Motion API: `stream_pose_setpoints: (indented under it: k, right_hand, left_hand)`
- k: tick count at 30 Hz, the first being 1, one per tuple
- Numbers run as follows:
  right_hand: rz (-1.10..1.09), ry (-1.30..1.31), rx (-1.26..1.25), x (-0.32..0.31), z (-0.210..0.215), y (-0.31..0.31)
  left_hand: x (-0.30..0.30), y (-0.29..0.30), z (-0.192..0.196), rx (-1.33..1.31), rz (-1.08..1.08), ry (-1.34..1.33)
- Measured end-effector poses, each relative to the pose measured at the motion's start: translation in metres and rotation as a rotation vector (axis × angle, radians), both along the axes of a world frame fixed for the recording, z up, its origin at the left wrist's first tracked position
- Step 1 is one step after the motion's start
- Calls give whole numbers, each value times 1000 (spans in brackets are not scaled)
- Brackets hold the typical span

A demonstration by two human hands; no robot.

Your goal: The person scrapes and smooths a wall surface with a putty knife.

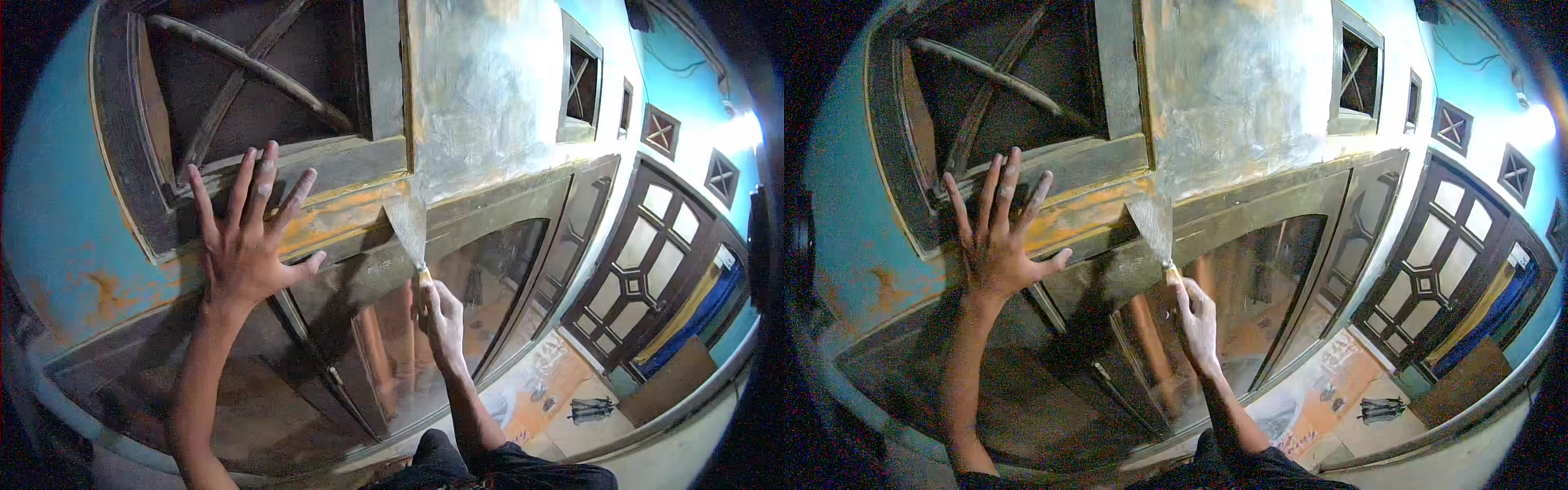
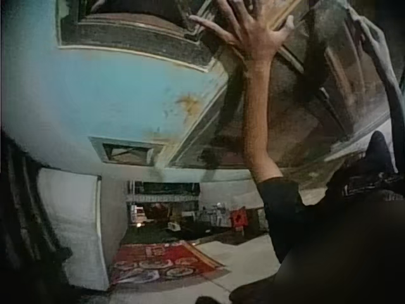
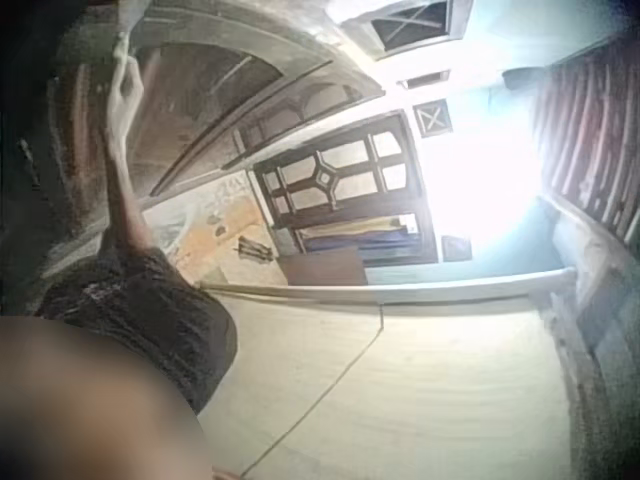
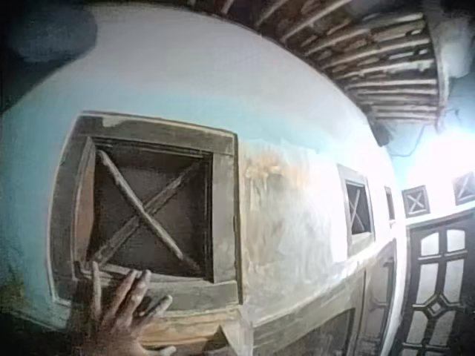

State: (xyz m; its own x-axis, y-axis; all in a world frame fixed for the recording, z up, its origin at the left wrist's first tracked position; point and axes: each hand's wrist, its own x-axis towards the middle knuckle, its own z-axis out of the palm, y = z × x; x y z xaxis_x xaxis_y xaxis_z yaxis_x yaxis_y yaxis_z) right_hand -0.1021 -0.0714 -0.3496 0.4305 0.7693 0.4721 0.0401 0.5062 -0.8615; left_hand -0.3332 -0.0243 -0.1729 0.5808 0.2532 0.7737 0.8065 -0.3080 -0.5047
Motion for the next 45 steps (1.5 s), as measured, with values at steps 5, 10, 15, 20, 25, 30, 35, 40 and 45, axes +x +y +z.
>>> stream_pose_setpoints:
  k: [5, 10, 15, 20, 25, 30, 35, 40, 45]
  right_hand:
    - [56, 64, -9, 10, 1, 9]
    - [15, -25, 36, 17, -11, 14]
    - [-10, -25, 35, 10, -7, 13]
    - [-1, -46, 42, 14, 11, 10]
    - [-37, -65, 49, 16, -4, 9]
    - [-227, -240, 179, 22, 22, 16]
    - [-100, -146, -36, 19, -17, 12]
    - [-128, -173, 43, 29, 21, 13]
    - [-147, -171, 74, 43, 11, 20]
  left_hand:
    - [-2, 2, -1, 11, -55, 8]
    - [3, 4, -3, 32, -81, -3]
    - [0, 2, -1, 9, -33, -10]
    - [0, -2, -1, -2, -1, -12]
    - [2, 4, -3, 29, -31, -10]
    - [-1, 0, -1, 17, -11, -5]
    - [1, 1, -1, 30, -41, -1]
    - [2, 1, -2, 40, -23, 6]
    - [3, -3, -2, 17, -41, 3]
